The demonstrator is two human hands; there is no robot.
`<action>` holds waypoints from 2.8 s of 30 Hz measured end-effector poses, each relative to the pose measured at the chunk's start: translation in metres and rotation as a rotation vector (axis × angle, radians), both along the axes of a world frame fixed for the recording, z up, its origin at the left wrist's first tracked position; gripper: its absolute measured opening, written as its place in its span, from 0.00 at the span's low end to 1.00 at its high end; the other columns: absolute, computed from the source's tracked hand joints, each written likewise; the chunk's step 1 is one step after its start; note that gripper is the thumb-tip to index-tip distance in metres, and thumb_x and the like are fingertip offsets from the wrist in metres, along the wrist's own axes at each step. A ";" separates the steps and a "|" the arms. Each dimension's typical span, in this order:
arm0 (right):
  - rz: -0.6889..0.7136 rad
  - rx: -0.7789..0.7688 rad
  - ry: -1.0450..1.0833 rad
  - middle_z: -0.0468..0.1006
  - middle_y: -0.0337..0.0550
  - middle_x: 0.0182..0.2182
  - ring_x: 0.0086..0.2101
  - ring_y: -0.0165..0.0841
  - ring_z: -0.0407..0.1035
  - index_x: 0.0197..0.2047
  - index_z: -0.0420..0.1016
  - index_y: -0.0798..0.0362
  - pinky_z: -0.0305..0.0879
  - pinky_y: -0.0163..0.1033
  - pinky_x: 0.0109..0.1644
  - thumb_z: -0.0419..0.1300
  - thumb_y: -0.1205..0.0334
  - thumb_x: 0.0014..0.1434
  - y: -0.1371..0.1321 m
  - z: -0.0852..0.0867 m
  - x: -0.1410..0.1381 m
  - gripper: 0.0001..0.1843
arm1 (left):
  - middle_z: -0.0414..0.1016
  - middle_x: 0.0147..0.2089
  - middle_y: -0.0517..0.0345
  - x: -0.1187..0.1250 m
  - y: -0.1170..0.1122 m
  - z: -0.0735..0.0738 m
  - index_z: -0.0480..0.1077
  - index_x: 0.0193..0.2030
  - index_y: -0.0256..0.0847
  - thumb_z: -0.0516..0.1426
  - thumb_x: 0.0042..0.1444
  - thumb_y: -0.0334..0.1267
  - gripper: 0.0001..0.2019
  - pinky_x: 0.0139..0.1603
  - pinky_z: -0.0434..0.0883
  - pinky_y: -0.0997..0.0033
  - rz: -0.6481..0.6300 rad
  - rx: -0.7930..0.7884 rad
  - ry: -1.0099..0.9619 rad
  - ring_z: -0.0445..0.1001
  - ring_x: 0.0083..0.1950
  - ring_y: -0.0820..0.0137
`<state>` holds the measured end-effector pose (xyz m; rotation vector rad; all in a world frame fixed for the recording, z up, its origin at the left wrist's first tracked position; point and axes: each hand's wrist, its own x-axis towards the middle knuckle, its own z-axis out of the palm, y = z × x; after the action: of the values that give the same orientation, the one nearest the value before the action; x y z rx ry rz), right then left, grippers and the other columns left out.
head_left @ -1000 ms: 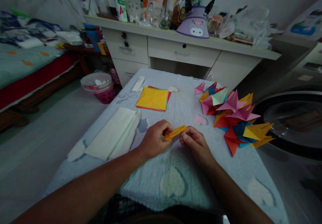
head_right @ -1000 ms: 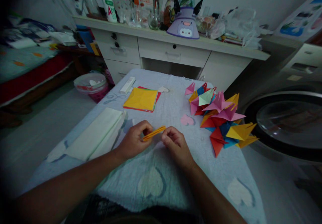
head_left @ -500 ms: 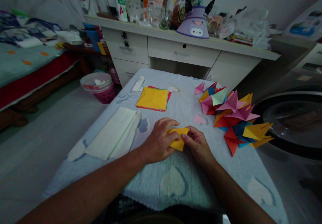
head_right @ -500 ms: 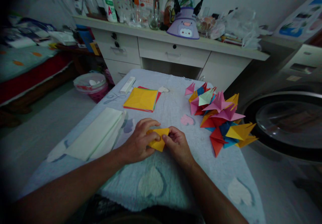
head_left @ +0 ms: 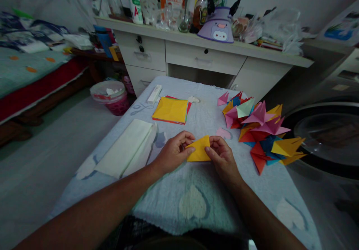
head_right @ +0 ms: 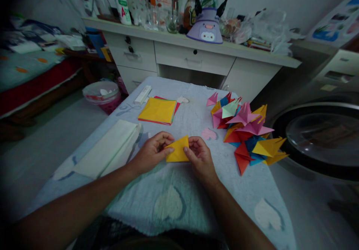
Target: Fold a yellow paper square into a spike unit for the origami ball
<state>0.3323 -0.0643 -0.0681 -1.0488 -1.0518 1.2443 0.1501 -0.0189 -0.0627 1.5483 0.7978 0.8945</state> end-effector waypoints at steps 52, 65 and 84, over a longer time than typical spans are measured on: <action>-0.188 0.096 -0.100 0.71 0.37 0.37 0.28 0.26 0.66 0.46 0.66 0.46 0.65 0.31 0.26 0.64 0.59 0.57 -0.002 -0.001 0.003 0.15 | 0.73 0.36 0.56 -0.002 0.004 0.005 0.74 0.37 0.37 0.60 0.54 0.30 0.04 0.38 0.69 0.73 0.192 0.332 0.109 0.72 0.38 0.71; -0.138 0.279 -0.494 0.70 0.44 0.44 0.39 0.32 0.68 0.57 0.70 0.40 0.69 0.37 0.35 0.56 0.60 0.64 -0.011 0.002 0.004 0.18 | 0.72 0.40 0.55 -0.003 0.002 0.008 0.75 0.41 0.38 0.61 0.54 0.31 0.07 0.41 0.70 0.73 0.209 0.361 0.098 0.72 0.41 0.70; -0.075 0.420 -0.650 0.70 0.44 0.44 0.38 0.33 0.68 0.58 0.69 0.41 0.67 0.41 0.41 0.54 0.65 0.64 -0.012 0.008 0.001 0.21 | 0.72 0.40 0.59 -0.004 0.003 0.004 0.76 0.43 0.44 0.56 0.50 0.21 0.18 0.40 0.70 0.77 0.210 0.445 0.101 0.73 0.42 0.74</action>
<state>0.3331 -0.0761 -0.0601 -1.1664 -1.6626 0.5729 0.1457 -0.0157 -0.0583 1.9332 0.8855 1.2148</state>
